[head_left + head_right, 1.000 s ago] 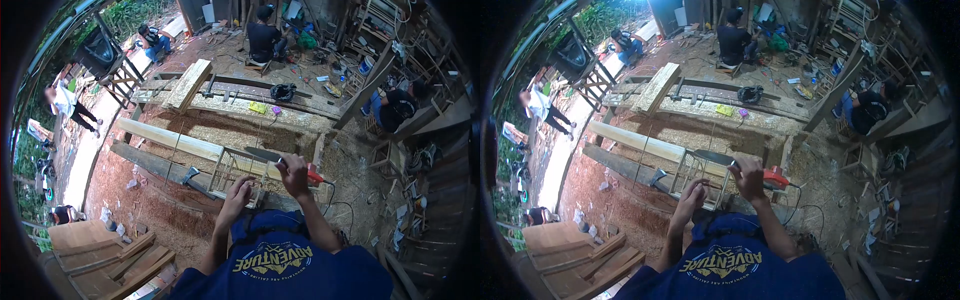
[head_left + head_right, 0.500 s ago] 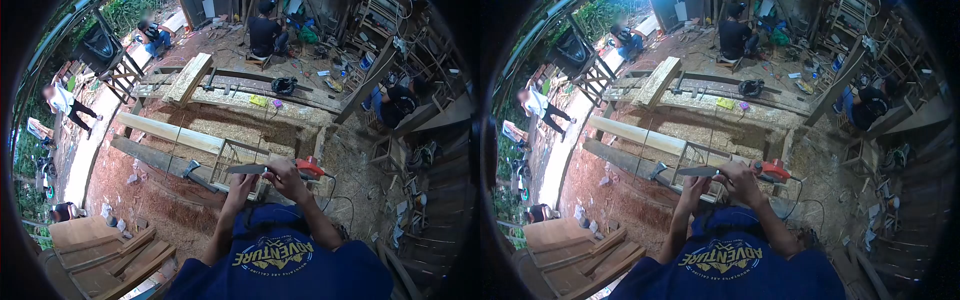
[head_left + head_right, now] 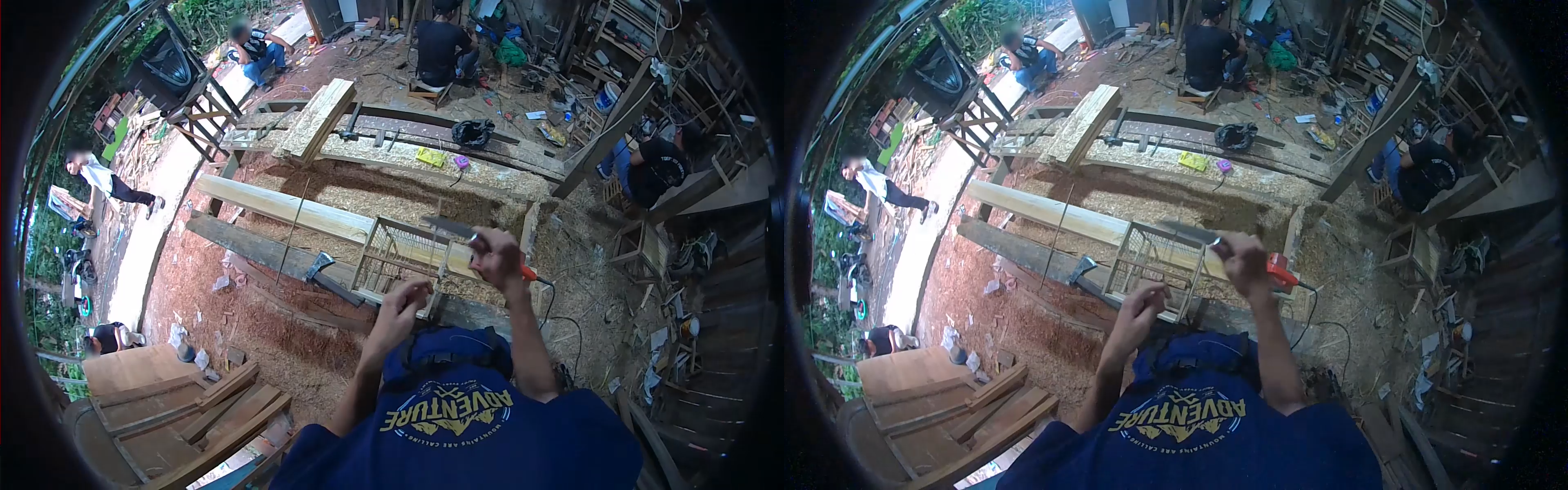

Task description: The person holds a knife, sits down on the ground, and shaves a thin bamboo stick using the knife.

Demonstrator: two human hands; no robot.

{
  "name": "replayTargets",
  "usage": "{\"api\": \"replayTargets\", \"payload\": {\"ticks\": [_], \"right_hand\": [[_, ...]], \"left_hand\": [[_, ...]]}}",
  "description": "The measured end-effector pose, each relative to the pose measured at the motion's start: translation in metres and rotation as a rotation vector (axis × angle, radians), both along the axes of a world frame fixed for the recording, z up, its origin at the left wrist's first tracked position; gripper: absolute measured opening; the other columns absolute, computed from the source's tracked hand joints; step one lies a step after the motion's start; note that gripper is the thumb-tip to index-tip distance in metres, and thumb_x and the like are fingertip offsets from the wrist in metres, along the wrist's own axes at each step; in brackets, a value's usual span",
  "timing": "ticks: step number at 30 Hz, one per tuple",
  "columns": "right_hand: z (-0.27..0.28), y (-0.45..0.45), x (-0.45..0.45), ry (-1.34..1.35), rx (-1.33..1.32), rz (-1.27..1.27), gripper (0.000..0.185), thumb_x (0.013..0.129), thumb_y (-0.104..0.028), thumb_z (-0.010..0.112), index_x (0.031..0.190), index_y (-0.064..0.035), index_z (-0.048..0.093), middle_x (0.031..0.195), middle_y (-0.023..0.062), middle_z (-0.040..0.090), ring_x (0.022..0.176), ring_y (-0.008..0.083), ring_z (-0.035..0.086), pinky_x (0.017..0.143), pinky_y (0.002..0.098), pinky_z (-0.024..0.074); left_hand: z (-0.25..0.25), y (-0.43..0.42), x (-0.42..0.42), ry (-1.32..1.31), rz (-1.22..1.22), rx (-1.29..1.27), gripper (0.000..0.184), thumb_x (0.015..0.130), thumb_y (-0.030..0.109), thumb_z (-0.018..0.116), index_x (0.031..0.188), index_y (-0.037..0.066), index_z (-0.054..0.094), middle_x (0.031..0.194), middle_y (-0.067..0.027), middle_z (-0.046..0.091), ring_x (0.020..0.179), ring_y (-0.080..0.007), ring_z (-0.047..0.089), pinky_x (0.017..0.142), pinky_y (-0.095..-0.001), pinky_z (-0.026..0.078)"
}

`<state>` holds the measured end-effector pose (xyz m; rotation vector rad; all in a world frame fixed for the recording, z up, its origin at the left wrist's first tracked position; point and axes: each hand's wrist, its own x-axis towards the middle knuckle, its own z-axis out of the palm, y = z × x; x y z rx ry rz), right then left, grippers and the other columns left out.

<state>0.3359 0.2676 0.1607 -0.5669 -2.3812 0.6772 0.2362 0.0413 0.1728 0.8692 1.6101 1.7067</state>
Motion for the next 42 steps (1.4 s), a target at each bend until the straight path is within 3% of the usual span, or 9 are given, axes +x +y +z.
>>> {"api": "replayTargets", "payload": {"ticks": [4, 7, 11, 18, 22, 28, 33, 37, 42], "right_hand": [[0.018, 0.003, 0.004, 0.015, -0.064, -0.005, 0.039, 0.092, -0.040, 0.062, 0.106, -0.0039, 0.066, 0.089, 0.0137, 0.066, 0.085, 0.0329, 0.063, 0.076, 0.0420, 0.0446], [0.010, -0.015, -0.003, 0.047, -0.112, 0.023, 0.041, 0.095, -0.042, 0.059, 0.107, -0.0031, 0.065, 0.086, 0.0149, 0.065, 0.080, 0.0333, 0.062, 0.074, 0.0418, 0.0456], [-0.007, -0.047, -0.011, -0.013, -0.591, 0.162, 0.041, 0.095, -0.040, 0.064, 0.108, -0.0010, 0.064, 0.079, 0.0092, 0.064, 0.071, 0.0146, 0.059, 0.064, 0.0324, 0.0461], [-0.001, -0.054, -0.016, 0.152, -1.029, 0.160, 0.028, 0.094, -0.029, 0.069, 0.099, -0.0022, 0.065, 0.072, -0.0064, 0.053, 0.067, 0.0021, 0.045, 0.059, 0.0218, 0.0375], [-0.003, -0.048, -0.009, 0.082, -1.007, 0.172, 0.026, 0.095, -0.027, 0.068, 0.098, -0.0010, 0.065, 0.075, -0.0075, 0.056, 0.069, 0.0010, 0.047, 0.061, 0.0204, 0.0385], [-0.023, -0.055, -0.011, 0.191, -1.184, 0.195, 0.025, 0.095, -0.025, 0.068, 0.097, 0.0000, 0.065, 0.077, -0.0062, 0.056, 0.075, 0.0021, 0.049, 0.069, 0.0208, 0.0423], [-0.044, -0.065, -0.026, 0.163, -1.065, 0.128, 0.027, 0.095, -0.027, 0.067, 0.093, 0.0003, 0.066, 0.070, -0.0070, 0.053, 0.065, 0.0024, 0.043, 0.055, 0.0227, 0.0342], [-0.053, -0.073, -0.037, 0.180, -1.070, 0.093, 0.023, 0.094, -0.025, 0.068, 0.090, -0.0025, 0.064, 0.070, -0.0099, 0.049, 0.063, 0.0011, 0.037, 0.055, 0.0227, 0.0300], [-0.060, -0.076, -0.055, 0.147, -1.132, 0.144, 0.024, 0.094, -0.025, 0.069, 0.089, -0.0018, 0.065, 0.068, -0.0082, 0.049, 0.063, 0.0016, 0.039, 0.054, 0.0238, 0.0315]], "left_hand": [[-0.004, 0.000, -0.005, -0.138, 0.058, -0.113, 0.021, 0.103, 0.013, 0.050, 0.115, -0.002, 0.059, 0.092, 0.0000, 0.059, 0.080, -0.0063, 0.050, 0.071, -0.0219, 0.044], [-0.003, 0.001, -0.016, -0.262, 0.053, -0.073, 0.023, 0.104, 0.017, 0.049, 0.113, -0.001, 0.060, 0.082, 0.0025, 0.054, 0.073, -0.0048, 0.045, 0.064, -0.0214, 0.040], [0.012, 0.009, -0.021, -0.130, 0.065, -0.111, 0.023, 0.104, 0.019, 0.050, 0.111, 0.001, 0.061, 0.077, 0.0045, 0.051, 0.068, -0.0043, 0.042, 0.060, -0.0214, 0.037], [0.007, 0.019, -0.001, 0.021, -0.023, -0.241, 0.027, 0.103, 0.019, 0.052, 0.116, -0.002, 0.062, 0.090, -0.0023, 0.065, 0.077, -0.0066, 0.054, 0.069, -0.0240, 0.046], [-0.019, 0.025, 0.006, 0.091, -0.011, -0.169, 0.027, 0.103, 0.020, 0.052, 0.116, -0.002, 0.062, 0.089, -0.0073, 0.068, 0.077, -0.0097, 0.058, 0.070, -0.0272, 0.048], [-0.015, 0.024, 0.001, 0.106, -0.044, -0.336, 0.025, 0.103, 0.019, 0.048, 0.100, -0.003, 0.059, 0.075, -0.0015, 0.052, 0.071, -0.0099, 0.046, 0.065, -0.0271, 0.041], [-0.025, 0.024, -0.002, 0.040, 0.045, -0.333, 0.024, 0.103, 0.019, 0.048, 0.097, -0.002, 0.057, 0.072, -0.0029, 0.049, 0.070, -0.0102, 0.046, 0.064, -0.0278, 0.041], [-0.036, 0.021, -0.005, 0.130, 0.134, -0.354, 0.025, 0.103, 0.020, 0.049, 0.100, -0.003, 0.057, 0.073, -0.0114, 0.057, 0.065, -0.0137, 0.051, 0.062, -0.0306, 0.044], [-0.044, 0.018, -0.015, 0.086, 0.183, -0.432, 0.024, 0.103, 0.020, 0.050, 0.103, -0.003, 0.058, 0.068, -0.0084, 0.054, 0.063, -0.0124, 0.050, 0.058, -0.0297, 0.042]]}}
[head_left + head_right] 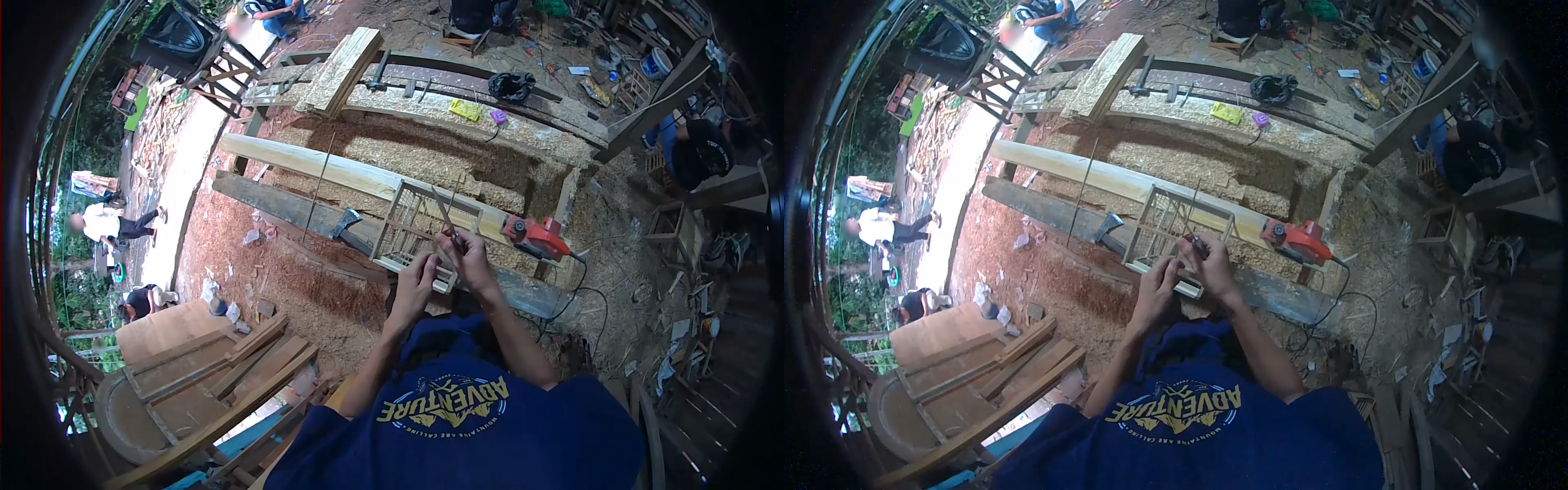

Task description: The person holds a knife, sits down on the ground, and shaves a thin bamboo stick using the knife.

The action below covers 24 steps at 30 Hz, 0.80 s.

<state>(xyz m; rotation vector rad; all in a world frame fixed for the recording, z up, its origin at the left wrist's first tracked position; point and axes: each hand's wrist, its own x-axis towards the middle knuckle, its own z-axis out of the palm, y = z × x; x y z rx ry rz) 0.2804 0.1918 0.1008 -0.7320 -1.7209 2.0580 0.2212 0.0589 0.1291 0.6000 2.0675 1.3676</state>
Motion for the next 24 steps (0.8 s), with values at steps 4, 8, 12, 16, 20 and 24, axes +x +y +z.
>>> {"api": "replayTargets", "payload": {"ticks": [4, 8, 12, 16, 20, 24], "right_hand": [[-0.019, -0.017, -0.017, -0.005, -0.071, 0.025, 0.022, 0.093, -0.022, 0.068, 0.085, -0.0021, 0.066, 0.065, -0.0055, 0.052, 0.060, 0.0032, 0.042, 0.052, 0.0255, 0.0347], [-0.021, -0.039, -0.029, -0.040, -0.011, -0.082, 0.021, 0.093, -0.021, 0.067, 0.083, -0.0024, 0.066, 0.063, -0.0054, 0.051, 0.058, 0.0032, 0.040, 0.050, 0.0257, 0.0328], [-0.041, -0.053, -0.038, -0.141, 0.045, -0.280, 0.024, 0.093, -0.022, 0.068, 0.080, -0.0028, 0.065, 0.063, -0.0070, 0.049, 0.058, 0.0024, 0.038, 0.050, 0.0250, 0.0302], [-0.039, -0.071, -0.039, -0.163, 0.044, -0.433, 0.026, 0.091, -0.024, 0.069, 0.075, -0.0038, 0.062, 0.063, -0.0079, 0.046, 0.059, 0.0035, 0.037, 0.051, 0.0256, 0.0299], [-0.032, -0.092, -0.027, -0.235, 0.061, -0.553, 0.025, 0.089, -0.024, 0.071, 0.075, -0.0048, 0.063, 0.063, -0.0078, 0.046, 0.059, 0.0040, 0.039, 0.052, 0.0262, 0.0312], [-0.029, -0.121, 0.000, -0.311, 0.107, -0.758, 0.023, 0.089, -0.023, 0.071, 0.077, -0.0042, 0.065, 0.063, -0.0074, 0.049, 0.059, 0.0036, 0.041, 0.053, 0.0253, 0.0330]], "left_hand": [[0.001, -0.009, -0.020, -0.091, 0.005, 0.008, 0.025, 0.103, 0.021, 0.050, 0.109, -0.001, 0.060, 0.069, -0.0081, 0.056, 0.063, -0.0140, 0.051, 0.059, -0.0303, 0.042], [-0.033, -0.022, -0.043, 0.081, -0.077, 0.175, 0.029, 0.103, 0.022, 0.049, 0.119, 0.001, 0.061, 0.083, -0.0137, 0.064, 0.076, -0.0213, 0.061, 0.069, -0.0337, 0.047], [-0.019, -0.043, -0.072, 0.046, -0.209, 0.003, 0.032, 0.102, 0.025, 0.051, 0.122, 0.003, 0.062, 0.107, -0.0183, 0.067, 0.102, -0.0280, 0.063, 0.086, -0.0360, 0.049], [-0.042, -0.072, -0.105, -0.120, -0.236, 0.051, 0.033, 0.102, 0.027, 0.052, 0.121, 0.001, 0.062, 0.105, -0.0175, 0.069, 0.098, -0.0246, 0.065, 0.087, -0.0344, 0.049], [-0.070, -0.094, -0.129, -0.135, -0.373, 0.081, 0.034, 0.104, 0.024, 0.049, 0.121, -0.002, 0.060, 0.102, -0.0112, 0.070, 0.095, -0.0162, 0.061, 0.087, -0.0298, 0.048], [-0.060, -0.097, -0.128, -0.221, -0.472, 0.129, 0.025, 0.101, 0.021, 0.055, 0.107, -0.002, 0.062, 0.090, -0.0111, 0.069, 0.087, -0.0142, 0.065, 0.078, -0.0287, 0.050]]}}
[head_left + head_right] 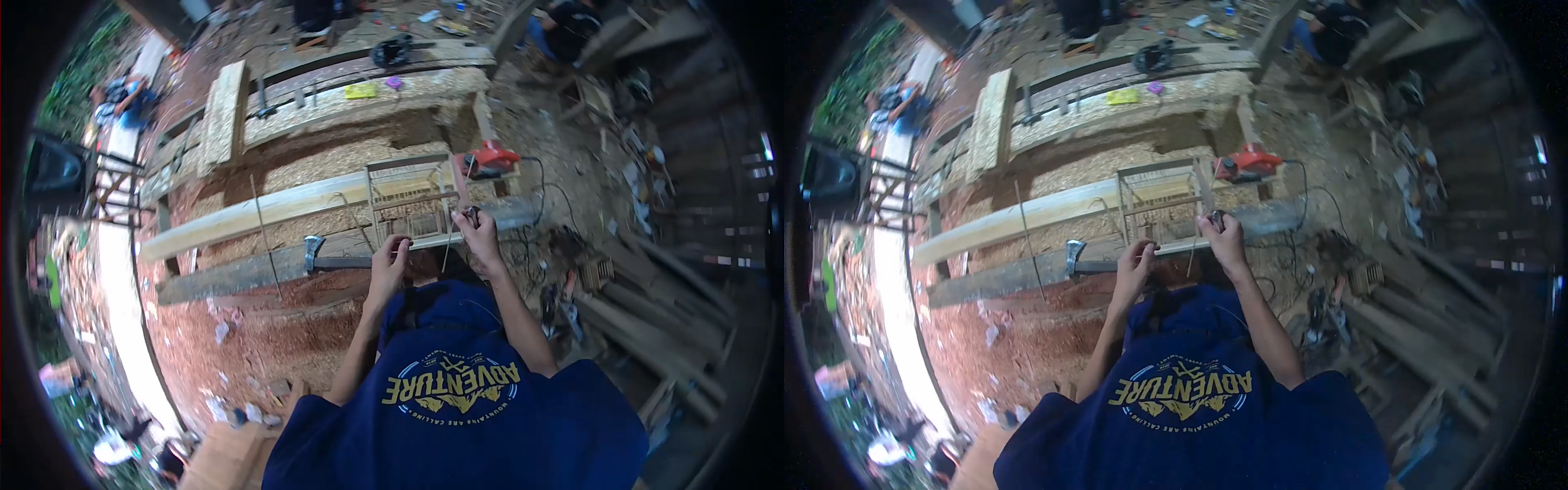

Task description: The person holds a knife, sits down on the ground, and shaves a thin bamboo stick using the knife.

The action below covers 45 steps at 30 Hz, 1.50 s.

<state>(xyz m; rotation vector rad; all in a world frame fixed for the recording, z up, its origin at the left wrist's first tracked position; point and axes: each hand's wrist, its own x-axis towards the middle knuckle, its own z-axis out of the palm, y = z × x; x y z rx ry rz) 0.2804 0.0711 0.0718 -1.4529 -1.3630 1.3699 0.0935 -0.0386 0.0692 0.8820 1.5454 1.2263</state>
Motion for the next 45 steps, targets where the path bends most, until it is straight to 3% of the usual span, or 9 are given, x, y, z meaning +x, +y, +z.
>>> {"api": "replayTargets", "payload": {"ticks": [6, 15, 18, 23, 24, 30, 35, 42, 45], "right_hand": [[0.018, -0.034, 0.064, -0.045, -0.063, -0.277, 0.023, 0.089, -0.025, 0.071, 0.080, -0.0051, 0.066, 0.065, -0.0078, 0.052, 0.058, 0.0030, 0.043, 0.052, 0.0246, 0.0327], [-0.067, -0.014, 0.186, -0.104, -0.121, -0.338, 0.021, 0.090, -0.024, 0.071, 0.082, -0.0047, 0.068, 0.067, -0.0044, 0.058, 0.061, 0.0060, 0.050, 0.056, 0.0265, 0.0394], [-0.108, 0.017, 0.227, -0.162, -0.179, -0.313, 0.021, 0.089, -0.023, 0.072, 0.081, -0.0037, 0.068, 0.069, -0.0018, 0.060, 0.063, 0.0073, 0.053, 0.059, 0.0270, 0.0410], [-0.226, 0.066, 0.291, -0.187, -0.233, -0.358, 0.025, 0.086, -0.026, 0.074, 0.081, -0.0022, 0.067, 0.066, 0.0032, 0.061, 0.061, 0.0134, 0.055, 0.059, 0.0340, 0.0434], [-0.242, 0.078, 0.299, -0.222, -0.255, -0.366, 0.026, 0.085, -0.027, 0.074, 0.082, -0.0022, 0.068, 0.066, 0.0046, 0.061, 0.061, 0.0148, 0.055, 0.060, 0.0349, 0.0437], [-0.354, 0.131, 0.313, -0.372, -0.364, -0.308, 0.034, 0.081, -0.035, 0.073, 0.088, -0.0020, 0.068, 0.079, 0.0154, 0.068, 0.077, 0.0332, 0.066, 0.069, 0.0449, 0.0481], [-0.360, 0.152, 0.297, -0.558, -0.437, -0.432, 0.034, 0.085, -0.033, 0.071, 0.080, -0.0004, 0.062, 0.073, 0.0156, 0.065, 0.068, 0.0341, 0.062, 0.066, 0.0444, 0.0463], [-0.322, 0.103, 0.305, -0.328, -0.251, -0.393, 0.036, 0.088, -0.035, 0.068, 0.083, 0.0000, 0.064, 0.070, 0.0155, 0.061, 0.067, 0.0326, 0.059, 0.066, 0.0447, 0.0450], [-0.296, 0.072, 0.312, -0.223, -0.198, -0.449, 0.031, 0.091, -0.031, 0.069, 0.079, -0.0032, 0.060, 0.064, 0.0040, 0.055, 0.058, 0.0174, 0.051, 0.057, 0.0375, 0.0416]], "left_hand": [[-0.011, 0.018, 0.022, 0.058, -0.230, 0.056, 0.018, 0.098, 0.016, 0.059, 0.097, -0.002, 0.060, 0.082, -0.0073, 0.066, 0.073, -0.0118, 0.062, 0.068, -0.0285, 0.050], [-0.007, 0.071, 0.126, 0.029, -0.274, 0.037, 0.017, 0.097, 0.014, 0.060, 0.103, -0.002, 0.060, 0.087, -0.0078, 0.065, 0.084, -0.0125, 0.060, 0.078, -0.0295, 0.049], [-0.019, 0.090, 0.178, -0.021, -0.263, 0.079, 0.012, 0.095, 0.008, 0.060, 0.104, 0.000, 0.059, 0.081, -0.0022, 0.062, 0.073, -0.0093, 0.058, 0.066, -0.0246, 0.049], [-0.108, 0.118, 0.241, -0.070, -0.201, -0.145, 0.007, 0.092, 0.003, 0.058, 0.096, 0.000, 0.062, 0.092, -0.0022, 0.063, 0.086, -0.0087, 0.058, 0.077, -0.0263, 0.049], [-0.135, 0.123, 0.251, 0.000, -0.193, -0.120, 0.010, 0.094, 0.007, 0.057, 0.100, 0.002, 0.062, 0.083, 0.0018, 0.059, 0.076, -0.0057, 0.053, 0.066, -0.0230, 0.044], [-0.206, 0.173, 0.288, 0.064, -0.119, -0.297, 0.008, 0.088, 0.008, 0.062, 0.093, 0.003, 0.063, 0.080, 0.0008, 0.060, 0.073, -0.0083, 0.054, 0.069, -0.0259, 0.046], [-0.255, 0.206, 0.300, 0.270, -0.124, -0.226, 0.010, 0.085, 0.009, 0.064, 0.092, 0.001, 0.064, 0.083, -0.0040, 0.062, 0.080, -0.0131, 0.058, 0.076, -0.0289, 0.047], [-0.222, 0.223, 0.317, 0.358, -0.142, -0.125, 0.008, 0.081, 0.005, 0.065, 0.087, 0.001, 0.062, 0.090, -0.0056, 0.064, 0.084, -0.0155, 0.058, 0.081, -0.0295, 0.047], [-0.193, 0.213, 0.326, 0.341, -0.143, -0.074, 0.010, 0.077, 0.005, 0.066, 0.083, 0.001, 0.061, 0.089, -0.0082, 0.062, 0.082, -0.0182, 0.059, 0.078, -0.0301, 0.048]]}}
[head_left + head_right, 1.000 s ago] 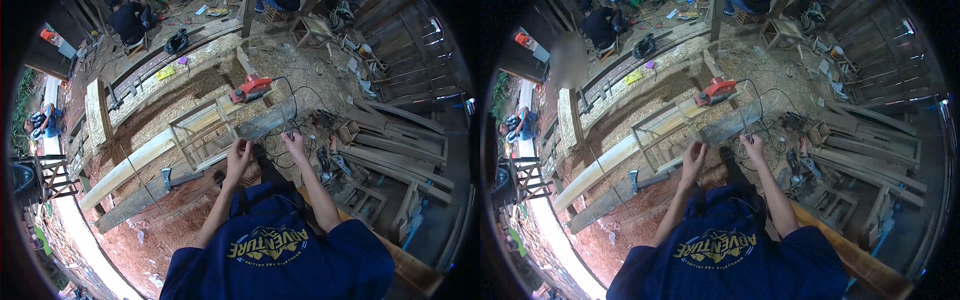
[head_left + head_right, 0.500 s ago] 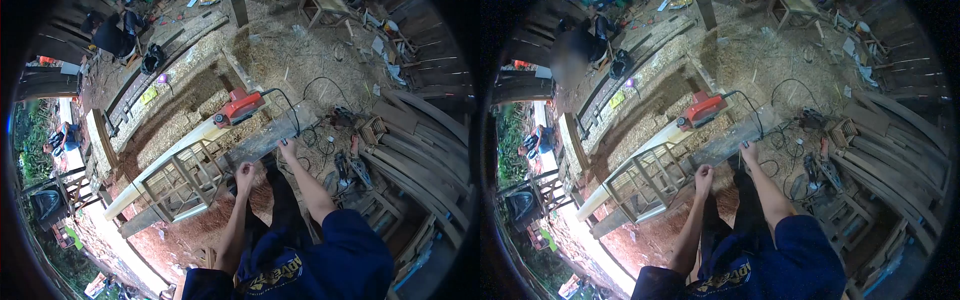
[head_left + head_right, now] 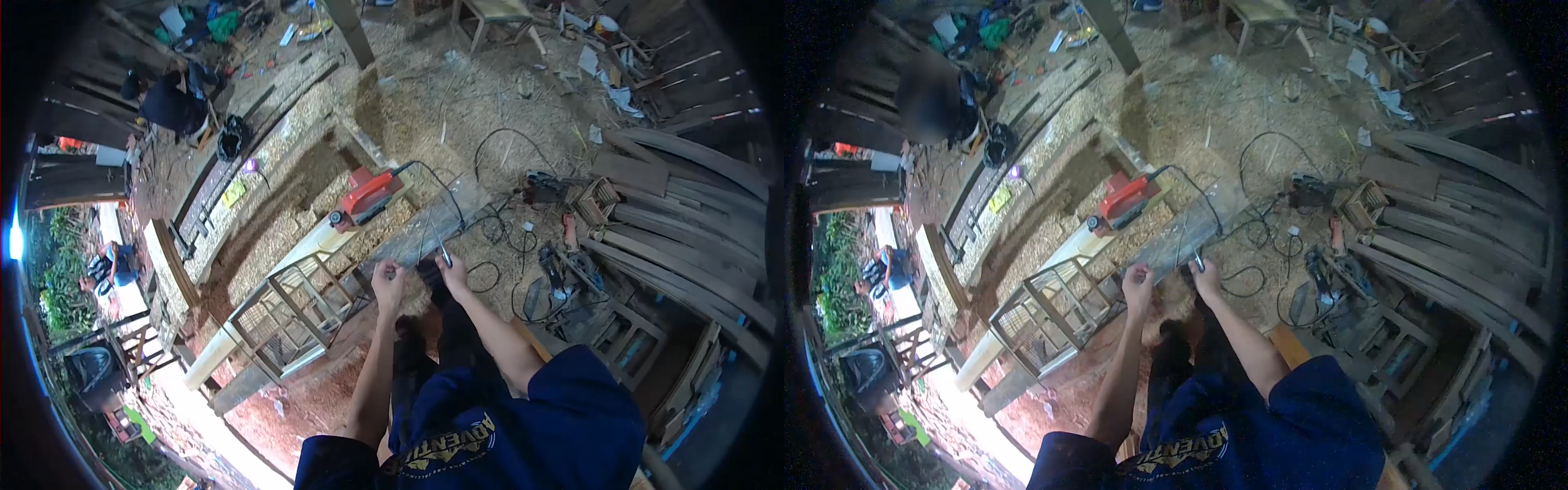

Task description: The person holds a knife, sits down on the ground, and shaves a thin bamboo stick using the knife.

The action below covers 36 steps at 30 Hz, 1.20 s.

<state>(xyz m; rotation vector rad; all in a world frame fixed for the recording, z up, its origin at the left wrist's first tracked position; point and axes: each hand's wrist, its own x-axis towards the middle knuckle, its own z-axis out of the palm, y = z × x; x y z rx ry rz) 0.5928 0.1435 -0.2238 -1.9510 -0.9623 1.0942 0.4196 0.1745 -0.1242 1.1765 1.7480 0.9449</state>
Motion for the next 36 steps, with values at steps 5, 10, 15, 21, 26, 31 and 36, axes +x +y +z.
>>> {"api": "replayTargets", "payload": {"ticks": [5, 10, 15, 21, 26, 31, 36], "right_hand": [[0.073, -0.035, 0.019, 0.220, 0.001, -0.124, 0.032, 0.093, -0.031, 0.067, 0.075, -0.0073, 0.055, 0.064, -0.0029, 0.048, 0.060, 0.0094, 0.045, 0.056, 0.0307, 0.0375], [0.138, -0.090, 0.031, 0.118, 0.161, -0.188, 0.033, 0.095, -0.032, 0.065, 0.076, -0.0064, 0.056, 0.066, -0.0051, 0.046, 0.061, 0.0072, 0.040, 0.055, 0.0283, 0.0338], [0.183, -0.161, 0.047, 0.134, 0.143, -0.318, 0.033, 0.094, -0.032, 0.065, 0.075, -0.0064, 0.056, 0.065, -0.0041, 0.047, 0.060, 0.0076, 0.042, 0.055, 0.0284, 0.0340], [0.235, -0.226, 0.067, 0.153, 0.146, -0.435, 0.034, 0.094, -0.032, 0.063, 0.075, -0.0037, 0.057, 0.065, -0.0015, 0.050, 0.061, 0.0104, 0.047, 0.058, 0.0306, 0.0376], [0.226, -0.228, 0.103, 0.083, 0.152, -0.554, 0.034, 0.095, -0.032, 0.062, 0.076, -0.0036, 0.058, 0.067, -0.0005, 0.053, 0.063, 0.0100, 0.049, 0.059, 0.0297, 0.0383], [0.225, -0.193, 0.138, 0.113, 0.193, -0.597, 0.032, 0.094, -0.031, 0.062, 0.079, -0.0035, 0.060, 0.067, -0.0011, 0.054, 0.063, 0.0098, 0.050, 0.058, 0.0293, 0.0386], [0.182, -0.141, 0.220, 0.136, 0.108, -0.524, 0.030, 0.095, -0.032, 0.061, 0.087, -0.0035, 0.065, 0.069, -0.0003, 0.058, 0.064, 0.0110, 0.053, 0.060, 0.0298, 0.0419]], "left_hand": [[0.054, -0.035, 0.012, -0.039, -0.058, 0.075, 0.007, 0.082, 0.004, 0.065, 0.086, 0.000, 0.061, 0.108, -0.0104, 0.062, 0.098, -0.0199, 0.059, 0.086, -0.0311, 0.048], [0.086, -0.091, 0.004, -0.127, -0.135, 0.110, 0.007, 0.081, 0.004, 0.065, 0.085, 0.000, 0.060, 0.116, -0.0107, 0.060, 0.105, -0.0214, 0.057, 0.089, -0.0310, 0.047], [0.104, -0.144, -0.007, -0.152, -0.141, 0.164, 0.007, 0.081, 0.004, 0.065, 0.085, 0.000, 0.060, 0.114, -0.0095, 0.062, 0.099, -0.0187, 0.058, 0.087, -0.0303, 0.046], [0.099, -0.171, 0.007, -0.310, -0.178, 0.103, 0.005, 0.085, 0.005, 0.065, 0.085, 0.001, 0.062, 0.109, -0.0064, 0.063, 0.085, -0.0100, 0.054, 0.074, -0.0247, 0.045], [0.153, -0.163, 0.051, -0.363, -0.335, 0.118, 0.004, 0.088, 0.005, 0.063, 0.086, 0.001, 0.061, 0.105, -0.0059, 0.061, 0.088, -0.0126, 0.056, 0.079, -0.0271, 0.047], [0.113, -0.136, 0.098, -0.264, -0.420, 0.163, 0.012, 0.085, 0.000, 0.062, 0.096, 0.001, 0.059, 0.110, -0.0058, 0.057, 0.089, -0.0114, 0.055, 0.075, -0.0243, 0.047], [0.091, -0.082, 0.185, -0.217, -0.426, 0.074, 0.008, 0.085, 0.004, 0.064, 0.091, 0.001, 0.062, 0.090, -0.0047, 0.058, 0.082, -0.0127, 0.057, 0.076, -0.0267, 0.047]]}}
